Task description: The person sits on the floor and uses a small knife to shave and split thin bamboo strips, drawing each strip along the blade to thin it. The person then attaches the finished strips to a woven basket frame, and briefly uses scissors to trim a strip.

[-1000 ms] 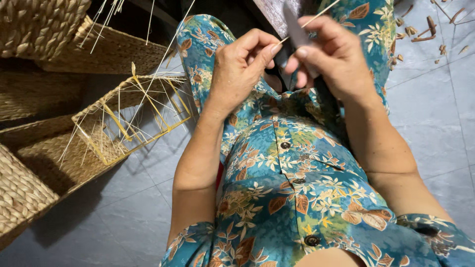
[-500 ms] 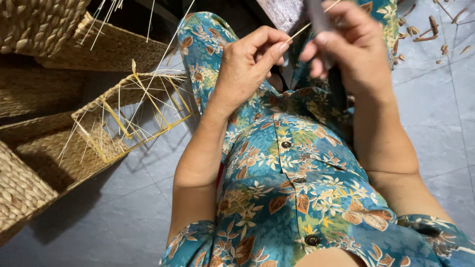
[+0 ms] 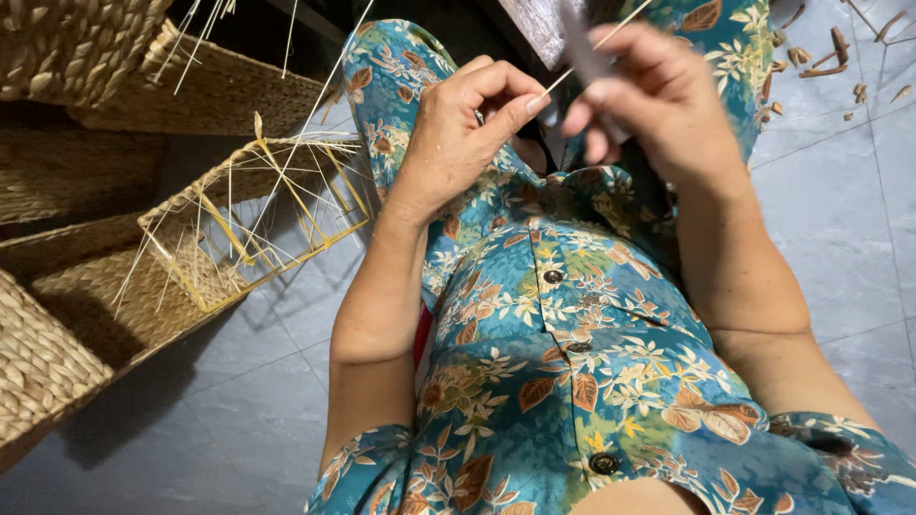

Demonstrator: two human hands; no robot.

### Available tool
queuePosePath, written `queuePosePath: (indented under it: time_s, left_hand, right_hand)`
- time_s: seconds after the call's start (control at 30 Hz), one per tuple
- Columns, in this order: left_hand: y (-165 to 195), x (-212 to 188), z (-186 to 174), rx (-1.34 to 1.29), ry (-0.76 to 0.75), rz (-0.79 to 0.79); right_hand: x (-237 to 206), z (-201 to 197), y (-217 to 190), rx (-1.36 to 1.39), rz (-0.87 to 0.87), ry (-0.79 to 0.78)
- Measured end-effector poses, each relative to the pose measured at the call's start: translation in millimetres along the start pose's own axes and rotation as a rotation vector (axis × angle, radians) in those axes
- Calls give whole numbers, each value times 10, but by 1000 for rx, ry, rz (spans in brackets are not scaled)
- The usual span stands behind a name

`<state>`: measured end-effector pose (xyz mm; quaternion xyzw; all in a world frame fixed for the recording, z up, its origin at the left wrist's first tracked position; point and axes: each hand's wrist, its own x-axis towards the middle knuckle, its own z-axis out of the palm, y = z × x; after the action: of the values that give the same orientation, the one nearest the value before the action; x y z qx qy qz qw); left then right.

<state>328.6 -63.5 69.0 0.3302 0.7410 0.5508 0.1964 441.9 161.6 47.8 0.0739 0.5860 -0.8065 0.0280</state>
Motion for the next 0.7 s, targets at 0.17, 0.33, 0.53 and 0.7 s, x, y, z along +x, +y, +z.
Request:
queuePosePath:
  time_s: [0.17, 0.33, 0.53, 0.7]
  left_hand:
    - [-73, -44, -65, -24, -58, 14]
    - [-84, 4, 43, -62, -38, 7]
    - [-78, -3, 2, -161, -59, -9]
    - [-151, -78, -38, -128, -104, -138]
  right_hand:
    - [-80, -300, -206, 127, -96, 302]
    - [-93, -80, -79, 122, -78, 156]
    - [-66, -81, -24, 81, -65, 56]
    - [-91, -191, -60, 85, -46, 146]
